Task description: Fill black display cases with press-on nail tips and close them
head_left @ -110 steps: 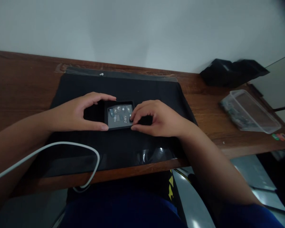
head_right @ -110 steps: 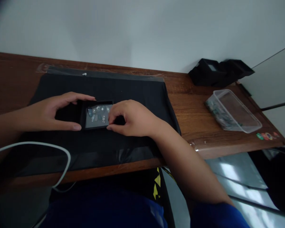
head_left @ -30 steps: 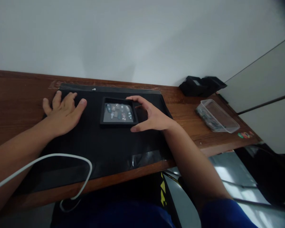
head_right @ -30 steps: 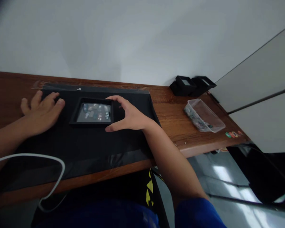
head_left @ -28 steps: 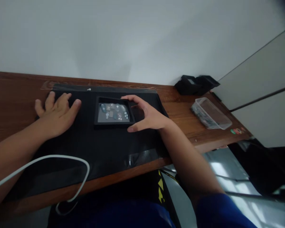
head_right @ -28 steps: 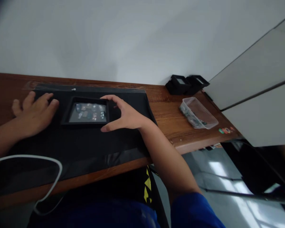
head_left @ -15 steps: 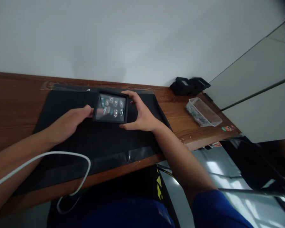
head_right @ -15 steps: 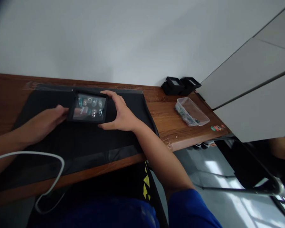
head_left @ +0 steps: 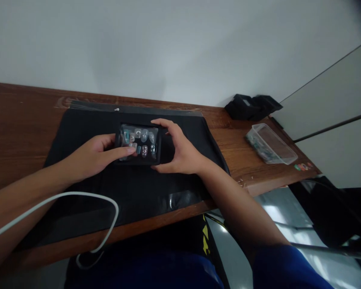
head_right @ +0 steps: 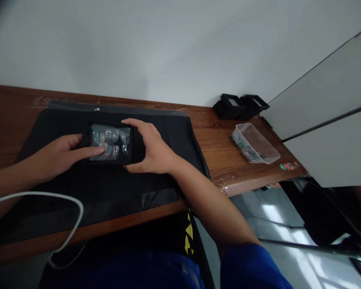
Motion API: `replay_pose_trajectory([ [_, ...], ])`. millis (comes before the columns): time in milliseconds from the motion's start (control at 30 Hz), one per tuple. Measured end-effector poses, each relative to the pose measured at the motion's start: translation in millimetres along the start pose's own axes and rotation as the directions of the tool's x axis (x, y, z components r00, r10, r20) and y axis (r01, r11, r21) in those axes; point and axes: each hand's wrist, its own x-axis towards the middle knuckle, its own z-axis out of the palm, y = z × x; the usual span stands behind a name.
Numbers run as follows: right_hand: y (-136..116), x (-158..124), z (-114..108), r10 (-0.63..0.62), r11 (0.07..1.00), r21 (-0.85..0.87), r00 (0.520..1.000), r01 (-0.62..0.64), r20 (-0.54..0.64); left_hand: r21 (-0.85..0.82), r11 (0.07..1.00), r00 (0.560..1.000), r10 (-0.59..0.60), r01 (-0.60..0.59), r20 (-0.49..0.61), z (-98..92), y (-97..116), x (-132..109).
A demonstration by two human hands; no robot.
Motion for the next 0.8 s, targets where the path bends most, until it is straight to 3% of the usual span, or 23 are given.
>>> replay_pose_trajectory([
  [233,1,0,4,-0.042,0.999,-0.016,0.999,0.041,-0.017,-0.118,0.991,0.997,-0.071,0.067,-0.028,0.0,-13,4],
  [800,4,1,3,-0.148,0.985,-0.087,0.989,0.146,-0.022,-0.144,0.987,0.993,-0.081,0.068,-0.083,5.5,-9,2],
])
